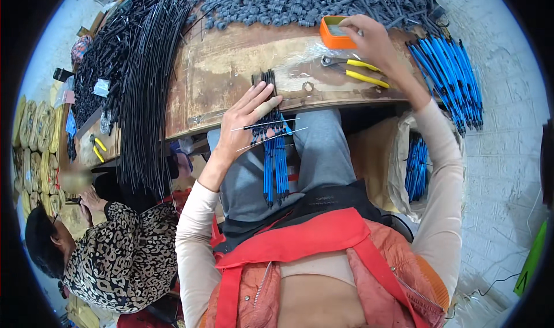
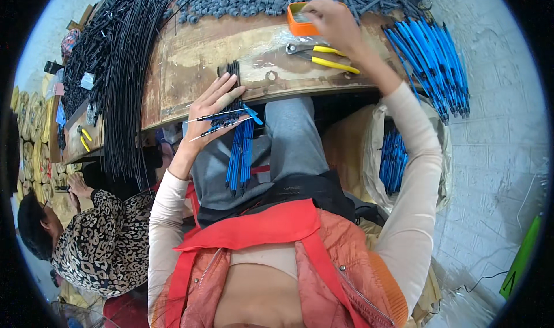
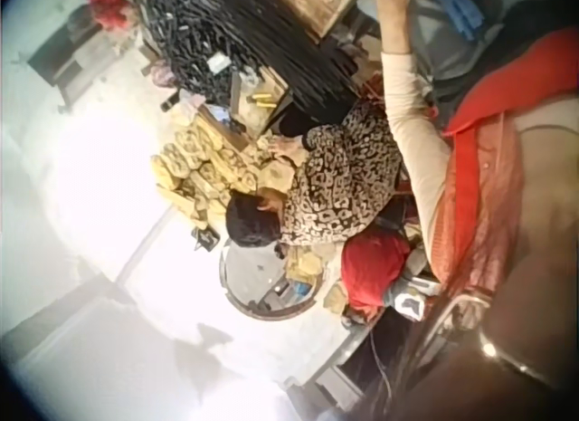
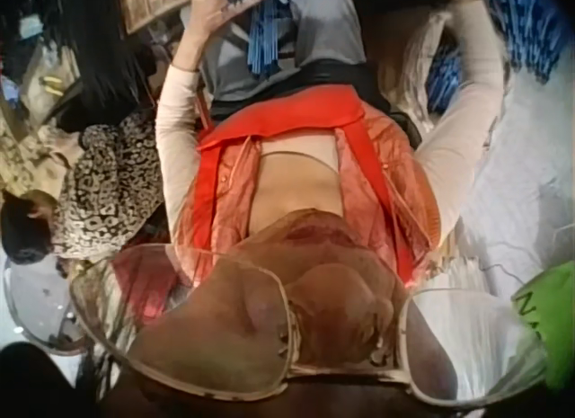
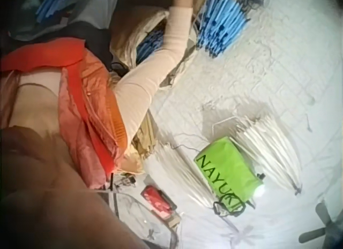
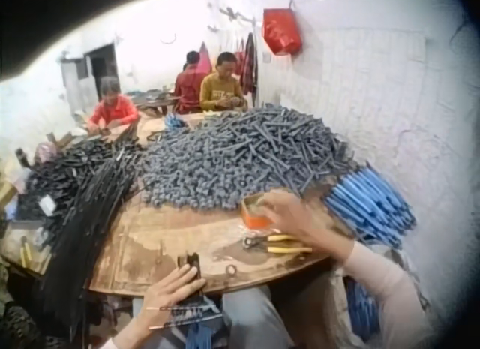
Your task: The person retrieves plastic umbrella ribs from a bag, aligns them, and threads a wire through their base holes. They then wrap the wired ribs around a central hub and secure them by twisting and cutting the wire using pliers.
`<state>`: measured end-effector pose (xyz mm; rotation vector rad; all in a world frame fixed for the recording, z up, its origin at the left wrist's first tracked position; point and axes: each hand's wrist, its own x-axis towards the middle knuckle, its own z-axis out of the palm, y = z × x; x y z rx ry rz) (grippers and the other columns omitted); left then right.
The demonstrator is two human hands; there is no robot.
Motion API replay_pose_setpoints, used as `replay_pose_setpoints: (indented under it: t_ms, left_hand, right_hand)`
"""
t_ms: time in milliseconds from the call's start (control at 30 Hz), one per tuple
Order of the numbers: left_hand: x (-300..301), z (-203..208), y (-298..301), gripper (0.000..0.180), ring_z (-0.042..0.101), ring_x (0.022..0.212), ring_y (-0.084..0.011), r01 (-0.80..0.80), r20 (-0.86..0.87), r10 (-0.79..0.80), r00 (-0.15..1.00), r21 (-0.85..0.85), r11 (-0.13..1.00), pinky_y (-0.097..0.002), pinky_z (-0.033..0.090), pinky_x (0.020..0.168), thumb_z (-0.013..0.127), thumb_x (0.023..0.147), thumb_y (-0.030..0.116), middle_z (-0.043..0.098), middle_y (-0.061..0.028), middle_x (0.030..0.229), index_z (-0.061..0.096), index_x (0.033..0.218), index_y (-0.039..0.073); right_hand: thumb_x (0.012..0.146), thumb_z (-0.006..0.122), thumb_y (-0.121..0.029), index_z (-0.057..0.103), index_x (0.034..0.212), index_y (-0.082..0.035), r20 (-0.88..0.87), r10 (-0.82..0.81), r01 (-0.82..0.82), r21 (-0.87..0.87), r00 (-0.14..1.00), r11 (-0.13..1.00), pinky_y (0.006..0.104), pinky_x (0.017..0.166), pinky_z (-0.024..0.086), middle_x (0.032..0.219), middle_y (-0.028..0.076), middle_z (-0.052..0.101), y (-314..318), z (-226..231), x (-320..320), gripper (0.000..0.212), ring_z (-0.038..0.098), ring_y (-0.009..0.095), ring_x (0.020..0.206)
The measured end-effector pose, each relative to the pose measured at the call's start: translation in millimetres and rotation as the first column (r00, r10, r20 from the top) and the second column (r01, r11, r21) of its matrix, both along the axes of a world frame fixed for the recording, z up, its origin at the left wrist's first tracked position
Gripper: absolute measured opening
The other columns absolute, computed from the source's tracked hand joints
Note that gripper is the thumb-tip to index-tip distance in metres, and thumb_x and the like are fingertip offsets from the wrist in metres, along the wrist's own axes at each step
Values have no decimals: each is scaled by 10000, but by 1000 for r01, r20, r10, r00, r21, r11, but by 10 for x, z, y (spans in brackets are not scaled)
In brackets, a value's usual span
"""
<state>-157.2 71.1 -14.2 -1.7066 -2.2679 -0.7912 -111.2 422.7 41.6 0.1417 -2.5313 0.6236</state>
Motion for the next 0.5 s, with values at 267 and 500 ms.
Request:
replay_pose_setpoints:
  t_ms: [267, 500]
  left_hand:
    - [37, 5, 43, 561, 453, 1307, -296, 14, 65, -17, 998, 38, 999, -410, 373, 1098, 778, 726, 302, 536, -108, 1357, 631, 1235, 116]
    - [-23, -80, -40, 618, 445, 1312, -296, -5, 41, 4, 999, 24, 1000, -400, 373, 1097, 733, 713, 360, 511, -95, 1386, 598, 1283, 164]
  right_hand:
    - [784, 669, -131, 707, 939, 10, 472, -3, -110, 211, 882, 971, 376, 756, 527, 874, 198, 686, 693, 69, -394, 212, 673, 336, 816]
    - [818, 644, -116, 713, 950, -27, 352, -36, -45, 222, 935, 974, 361, 767, 519, 913, 172, 692, 417, 152, -373, 174, 666, 322, 826]
